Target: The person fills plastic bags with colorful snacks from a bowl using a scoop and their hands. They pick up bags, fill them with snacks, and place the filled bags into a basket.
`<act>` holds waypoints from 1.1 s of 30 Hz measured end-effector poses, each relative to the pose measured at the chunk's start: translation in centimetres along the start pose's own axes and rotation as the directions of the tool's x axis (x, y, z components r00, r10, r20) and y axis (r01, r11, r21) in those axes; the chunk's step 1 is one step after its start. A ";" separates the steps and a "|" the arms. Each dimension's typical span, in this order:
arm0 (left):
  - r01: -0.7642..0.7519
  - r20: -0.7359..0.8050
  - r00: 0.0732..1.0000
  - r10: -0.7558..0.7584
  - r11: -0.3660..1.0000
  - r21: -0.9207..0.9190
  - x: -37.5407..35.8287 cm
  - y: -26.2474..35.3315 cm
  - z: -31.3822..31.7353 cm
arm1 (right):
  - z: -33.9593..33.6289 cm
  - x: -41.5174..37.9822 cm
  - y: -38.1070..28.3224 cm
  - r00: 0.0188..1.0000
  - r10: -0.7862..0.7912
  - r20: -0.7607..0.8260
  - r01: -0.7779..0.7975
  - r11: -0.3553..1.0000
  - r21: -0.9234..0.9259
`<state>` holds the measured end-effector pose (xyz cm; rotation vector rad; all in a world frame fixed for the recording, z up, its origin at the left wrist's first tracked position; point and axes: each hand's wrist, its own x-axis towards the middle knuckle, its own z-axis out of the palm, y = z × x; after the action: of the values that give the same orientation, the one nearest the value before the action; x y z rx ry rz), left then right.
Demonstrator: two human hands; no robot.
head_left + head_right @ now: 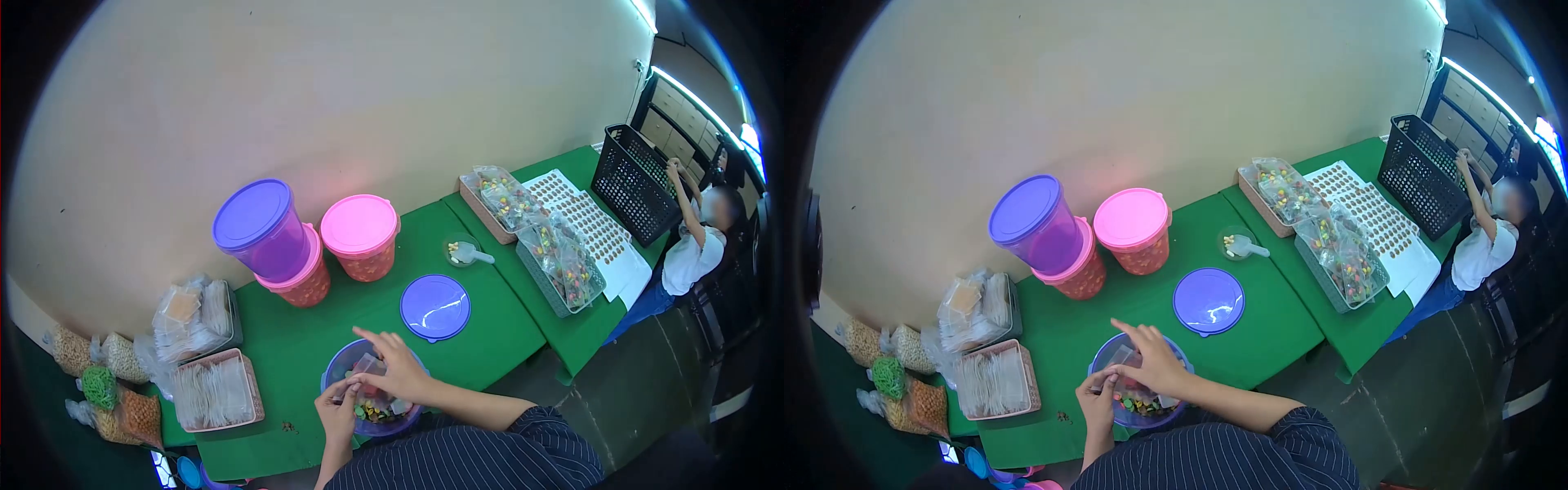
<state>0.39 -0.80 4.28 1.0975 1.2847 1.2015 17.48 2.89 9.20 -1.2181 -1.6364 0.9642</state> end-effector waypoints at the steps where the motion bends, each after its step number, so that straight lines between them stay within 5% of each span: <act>1: 0.000 -0.001 1.000 0.000 1.000 0.001 0.0 0.0 0.1 | 0.0 0.4 1.6 0.993 -0.113 0.041 0.114 0.993 -0.017; 2: -0.047 0.006 0.999 0.047 0.998 -0.029 -0.1 -0.1 0.3 | 0.1 0.8 2.9 0.971 -0.223 0.085 0.226 0.974 -0.028; 3: -0.095 0.012 0.995 0.096 0.994 -0.060 -0.2 -0.2 0.6 | 0.2 1.1 3.6 0.975 -0.147 0.167 0.089 0.946 0.312; 6: -0.205 -0.042 0.979 0.201 0.970 -0.128 -0.1 -0.6 2.4 | -0.5 2.1 5.0 0.958 -0.049 0.283 -0.067 0.921 0.384; 14: -0.164 0.018 0.985 0.170 0.970 -0.178 -0.2 1.5 2.2 | -1.8 2.1 5.5 0.957 0.013 0.289 -0.127 0.916 0.380; 16: -0.198 0.011 0.979 0.202 0.971 -0.133 -0.2 1.5 1.9 | -3.1 1.6 4.4 0.898 -0.037 0.439 -0.169 0.891 0.421; 20: -0.235 0.065 0.969 0.240 0.969 -0.071 -0.6 0.0 2.1 | -4.8 0.9 4.6 0.882 -0.018 0.470 -0.131 0.951 0.282; 22: -0.265 0.002 0.964 0.265 0.964 0.009 -0.5 -0.2 2.1 | -4.9 0.6 4.7 0.929 -0.107 0.353 -0.002 0.956 0.294; 26: -0.385 -0.022 0.921 0.388 0.918 0.099 0.1 -0.5 0.9 | -5.5 0.2 3.9 0.922 -0.040 0.384 -0.115 0.922 0.370; 29: -0.233 -0.141 0.965 0.222 0.970 -0.068 0.3 1.0 0.4 | -6.2 0.2 4.9 0.974 -0.034 0.223 -0.074 0.884 0.461; 31: -0.262 -0.173 0.955 0.240 0.958 -0.117 1.2 1.1 -0.6 | -8.1 0.5 5.9 0.981 0.184 -0.060 -0.072 0.633 0.771; 33: -0.248 -0.112 0.965 0.236 0.964 -0.101 1.5 0.8 -0.6 | -9.1 0.6 4.8 0.962 0.230 -0.148 -0.008 0.564 0.826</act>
<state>-0.28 0.72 4.95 1.1476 1.1631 1.5102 27.43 5.35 7.95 -0.7272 -0.7059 1.3878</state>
